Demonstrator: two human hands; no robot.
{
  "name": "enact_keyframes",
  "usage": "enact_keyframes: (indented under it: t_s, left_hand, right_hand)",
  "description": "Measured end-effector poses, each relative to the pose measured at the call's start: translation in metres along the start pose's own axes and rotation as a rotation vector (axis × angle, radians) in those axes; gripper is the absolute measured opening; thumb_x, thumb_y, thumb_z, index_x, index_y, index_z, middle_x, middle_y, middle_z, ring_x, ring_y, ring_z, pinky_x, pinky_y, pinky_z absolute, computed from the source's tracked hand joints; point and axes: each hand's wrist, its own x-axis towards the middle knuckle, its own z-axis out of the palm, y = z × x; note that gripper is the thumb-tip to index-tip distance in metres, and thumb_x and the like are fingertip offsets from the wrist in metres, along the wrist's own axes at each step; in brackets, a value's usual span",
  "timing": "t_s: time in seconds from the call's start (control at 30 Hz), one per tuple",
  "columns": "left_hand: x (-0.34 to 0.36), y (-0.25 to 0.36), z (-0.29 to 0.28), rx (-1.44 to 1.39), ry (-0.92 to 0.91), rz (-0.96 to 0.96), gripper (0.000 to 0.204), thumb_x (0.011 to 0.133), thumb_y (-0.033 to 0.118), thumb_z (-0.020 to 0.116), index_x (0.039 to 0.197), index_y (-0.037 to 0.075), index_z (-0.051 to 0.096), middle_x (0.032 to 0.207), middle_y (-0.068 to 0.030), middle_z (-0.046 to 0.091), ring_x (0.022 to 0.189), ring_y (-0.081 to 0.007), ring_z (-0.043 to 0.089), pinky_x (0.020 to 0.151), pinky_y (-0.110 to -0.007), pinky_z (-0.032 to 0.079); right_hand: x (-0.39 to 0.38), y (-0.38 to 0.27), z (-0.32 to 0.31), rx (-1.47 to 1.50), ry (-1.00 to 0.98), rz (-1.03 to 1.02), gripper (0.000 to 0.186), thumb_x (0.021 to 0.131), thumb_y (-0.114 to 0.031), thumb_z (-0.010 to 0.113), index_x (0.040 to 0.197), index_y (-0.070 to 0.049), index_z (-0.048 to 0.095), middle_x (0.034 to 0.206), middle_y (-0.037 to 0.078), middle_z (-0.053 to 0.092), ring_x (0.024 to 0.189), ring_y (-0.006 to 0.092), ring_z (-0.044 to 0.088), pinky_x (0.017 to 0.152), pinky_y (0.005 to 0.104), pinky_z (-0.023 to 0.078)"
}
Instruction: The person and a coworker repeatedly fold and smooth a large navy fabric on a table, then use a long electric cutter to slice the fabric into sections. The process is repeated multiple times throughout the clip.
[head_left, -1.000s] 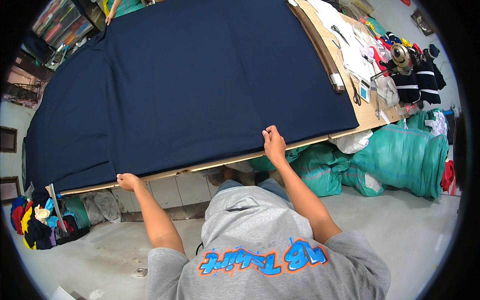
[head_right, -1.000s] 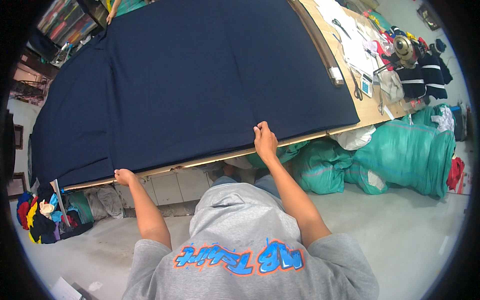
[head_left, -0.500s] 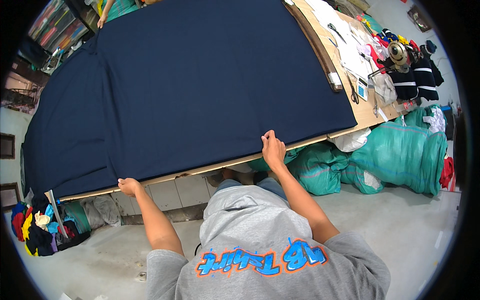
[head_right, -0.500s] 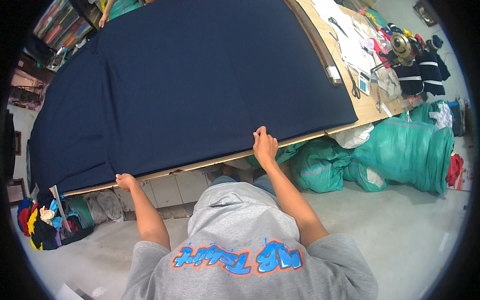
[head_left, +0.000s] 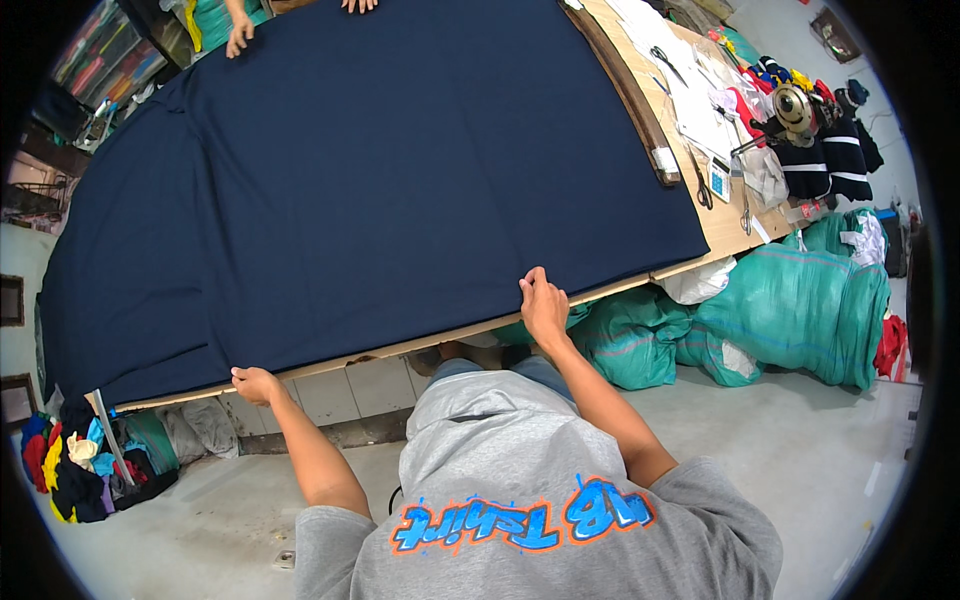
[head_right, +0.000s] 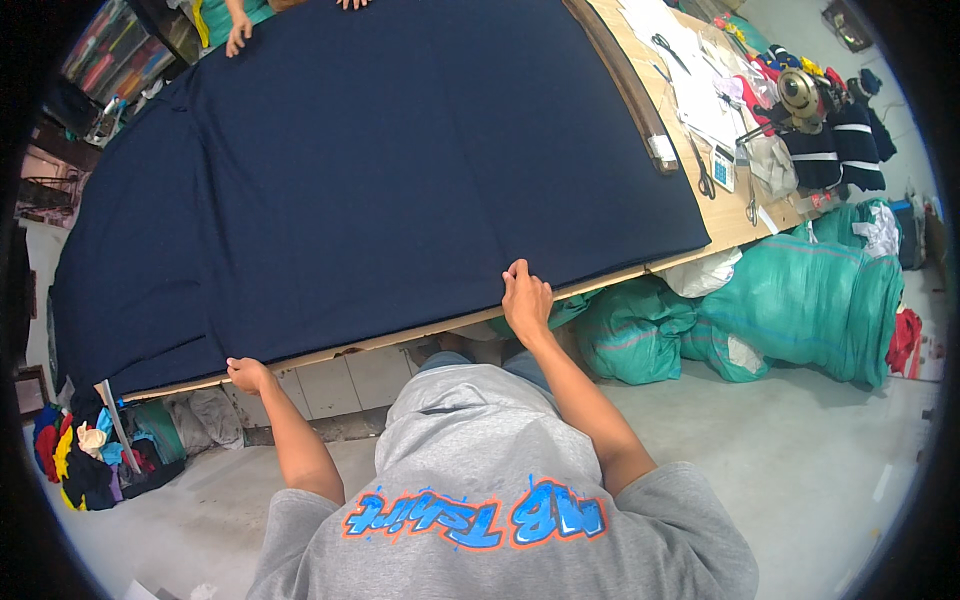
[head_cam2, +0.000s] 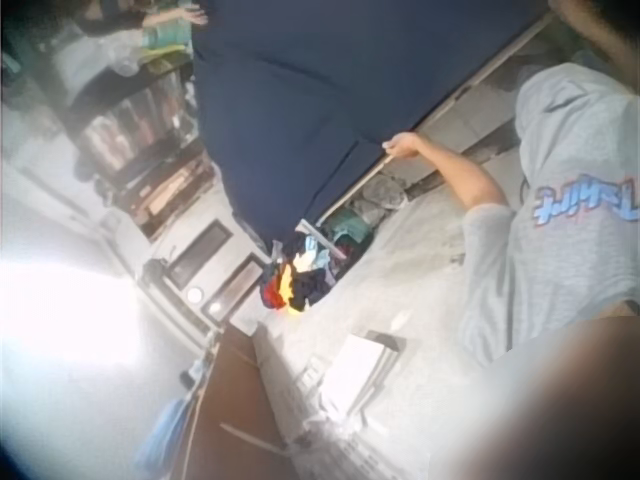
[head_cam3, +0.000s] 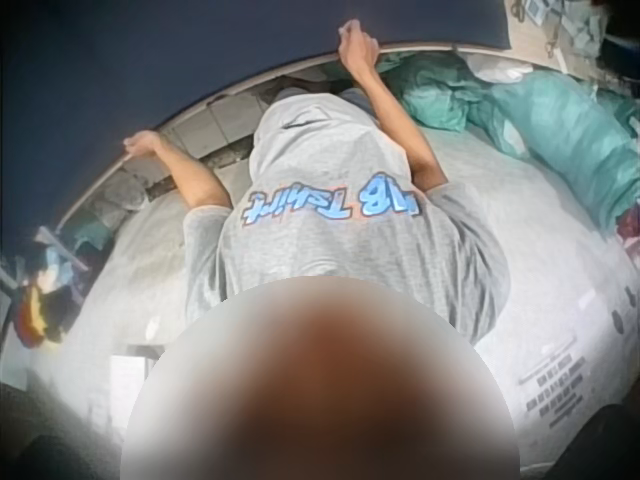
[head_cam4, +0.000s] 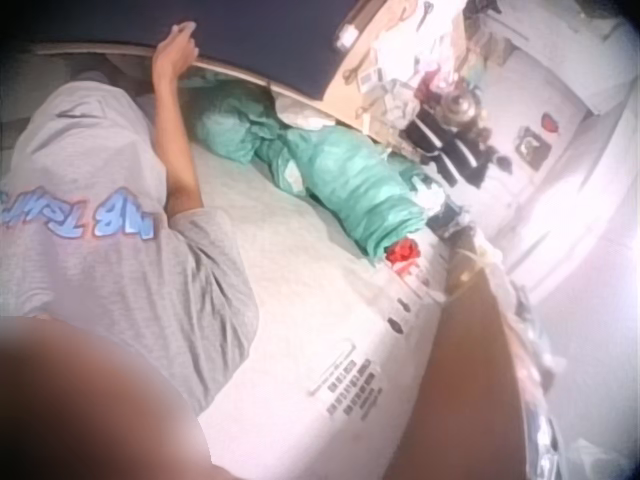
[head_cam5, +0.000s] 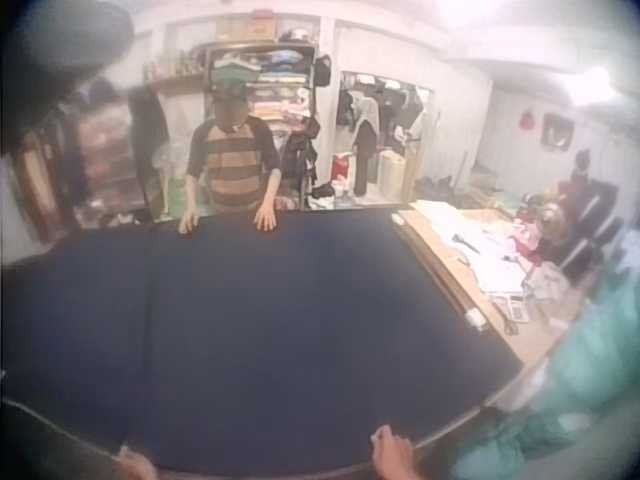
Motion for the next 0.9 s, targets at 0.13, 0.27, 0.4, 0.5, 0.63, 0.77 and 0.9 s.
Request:
enact_keyframes:
  t_s: [0.13,0.27,0.4,0.5,0.63,0.77,0.9]
  left_hand:
    - [-0.029,0.026,-0.017,-0.056,0.112,-0.020,0.041,0.113,0.042,0.053,0.137,0.011,0.066,0.117,-0.0180,0.078,0.108,-0.0410,0.073,0.095,-0.060,0.053]
    - [-0.066,0.043,-0.013,-0.245,0.195,0.462,0.041,0.111,0.028,0.061,0.143,0.002,0.060,0.121,-0.0154,0.071,0.109,-0.0331,0.068,0.097,-0.054,0.052]
    - [-0.199,0.107,-0.012,-0.359,-0.368,0.833,0.039,0.106,0.018,0.061,0.141,0.000,0.065,0.140,-0.0198,0.067,0.129,-0.0362,0.062,0.113,-0.048,0.045]
    - [-0.270,0.114,0.014,-0.288,-0.534,1.152,0.049,0.107,0.020,0.060,0.153,0.002,0.058,0.155,-0.0216,0.060,0.149,-0.0409,0.051,0.126,-0.053,0.036]
    - [-0.311,0.089,0.029,0.170,-0.482,1.278,0.061,0.115,0.038,0.049,0.170,0.013,0.042,0.179,-0.0179,0.033,0.168,-0.0357,0.024,0.135,-0.060,0.017]
    - [-0.310,0.089,0.031,0.158,-0.513,1.277,0.058,0.116,0.036,0.047,0.170,0.015,0.043,0.180,-0.0149,0.033,0.168,-0.0335,0.025,0.135,-0.058,0.017]
    - [-0.314,0.091,0.029,0.172,-0.495,1.287,0.057,0.116,0.036,0.046,0.170,0.015,0.043,0.180,-0.0148,0.033,0.168,-0.0339,0.025,0.135,-0.058,0.018]
  right_hand:
    - [0.001,-0.005,-0.005,-0.057,-0.069,0.033,0.012,0.108,-0.022,0.065,0.108,-0.010,0.062,0.087,0.015,0.074,0.092,0.0394,0.072,0.083,0.0546,0.047]
    - [0.009,-0.029,-0.015,-0.170,0.125,-0.133,0.018,0.103,-0.018,0.067,0.116,-0.007,0.065,0.122,0.016,0.071,0.119,0.0358,0.064,0.090,0.0533,0.045]
    - [0.027,-0.075,0.004,0.046,0.094,-0.499,0.039,0.104,-0.017,0.065,0.140,-0.002,0.062,0.156,0.024,0.053,0.150,0.0437,0.046,0.126,0.0579,0.036]
    - [0.031,-0.106,0.040,0.051,-0.043,-0.606,0.054,0.111,-0.025,0.057,0.161,-0.003,0.050,0.174,0.028,0.034,0.164,0.0451,0.030,0.134,0.0582,0.025]
    - [0.026,-0.108,0.064,-0.091,-0.136,-0.613,0.065,0.116,-0.039,0.046,0.174,-0.013,0.035,0.182,0.022,0.023,0.170,0.0381,0.017,0.137,0.0573,0.013]
    - [0.030,-0.085,0.056,-0.078,-0.137,-0.582,0.066,0.117,-0.041,0.045,0.175,-0.012,0.032,0.182,0.022,0.022,0.170,0.0382,0.017,0.137,0.0576,0.013]
    - [0.038,-0.055,0.044,-0.032,-0.103,-0.527,0.068,0.116,-0.042,0.047,0.174,-0.007,0.032,0.181,0.025,0.021,0.170,0.0403,0.017,0.137,0.0591,0.012]
